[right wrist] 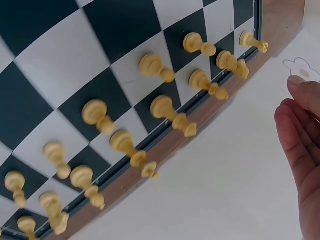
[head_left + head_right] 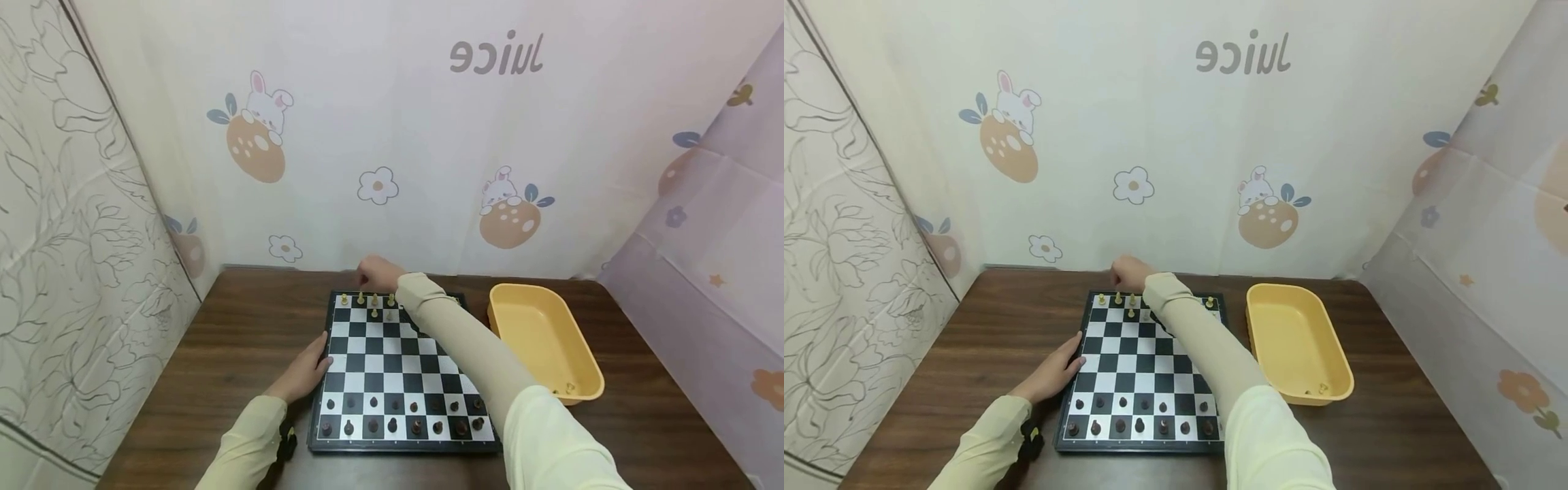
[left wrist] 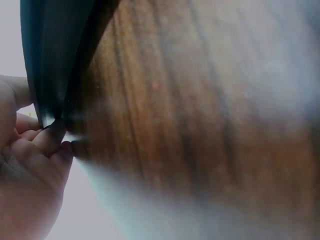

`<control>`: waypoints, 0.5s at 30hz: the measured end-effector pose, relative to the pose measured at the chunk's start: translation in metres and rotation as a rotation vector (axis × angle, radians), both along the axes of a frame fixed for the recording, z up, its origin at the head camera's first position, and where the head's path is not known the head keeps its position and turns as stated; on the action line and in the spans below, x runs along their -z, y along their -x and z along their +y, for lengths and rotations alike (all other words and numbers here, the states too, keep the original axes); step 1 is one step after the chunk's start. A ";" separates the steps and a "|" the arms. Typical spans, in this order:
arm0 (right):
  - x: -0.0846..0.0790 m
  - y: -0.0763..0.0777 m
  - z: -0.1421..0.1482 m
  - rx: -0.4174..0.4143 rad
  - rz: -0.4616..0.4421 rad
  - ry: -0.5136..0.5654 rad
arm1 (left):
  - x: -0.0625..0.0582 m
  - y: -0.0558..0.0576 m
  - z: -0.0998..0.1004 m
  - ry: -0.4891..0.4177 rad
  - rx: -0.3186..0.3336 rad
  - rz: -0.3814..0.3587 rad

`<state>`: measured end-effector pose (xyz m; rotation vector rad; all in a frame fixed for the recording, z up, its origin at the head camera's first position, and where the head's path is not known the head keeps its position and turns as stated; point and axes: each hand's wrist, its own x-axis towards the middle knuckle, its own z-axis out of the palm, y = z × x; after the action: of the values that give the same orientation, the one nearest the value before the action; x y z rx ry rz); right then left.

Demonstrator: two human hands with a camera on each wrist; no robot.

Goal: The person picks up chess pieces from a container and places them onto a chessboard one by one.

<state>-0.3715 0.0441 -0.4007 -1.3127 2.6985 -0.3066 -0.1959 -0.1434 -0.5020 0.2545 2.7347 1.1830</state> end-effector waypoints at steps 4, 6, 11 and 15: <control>-0.009 -0.004 0.014 0.022 -0.021 -0.005 | -0.002 0.000 0.001 -0.004 0.004 -0.014; -0.015 -0.008 0.020 0.036 -0.045 0.001 | -0.003 0.001 0.000 -0.007 0.008 -0.004; -0.024 -0.014 0.034 0.062 -0.054 0.002 | -0.002 0.001 -0.001 0.004 0.025 0.015; -0.027 -0.017 0.049 0.047 -0.041 0.001 | 0.001 0.000 0.000 0.018 0.036 0.007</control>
<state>-0.3547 0.0927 -0.3734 -1.2308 2.6985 -0.3360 -0.1961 -0.1436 -0.5029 0.3046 2.7340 1.1496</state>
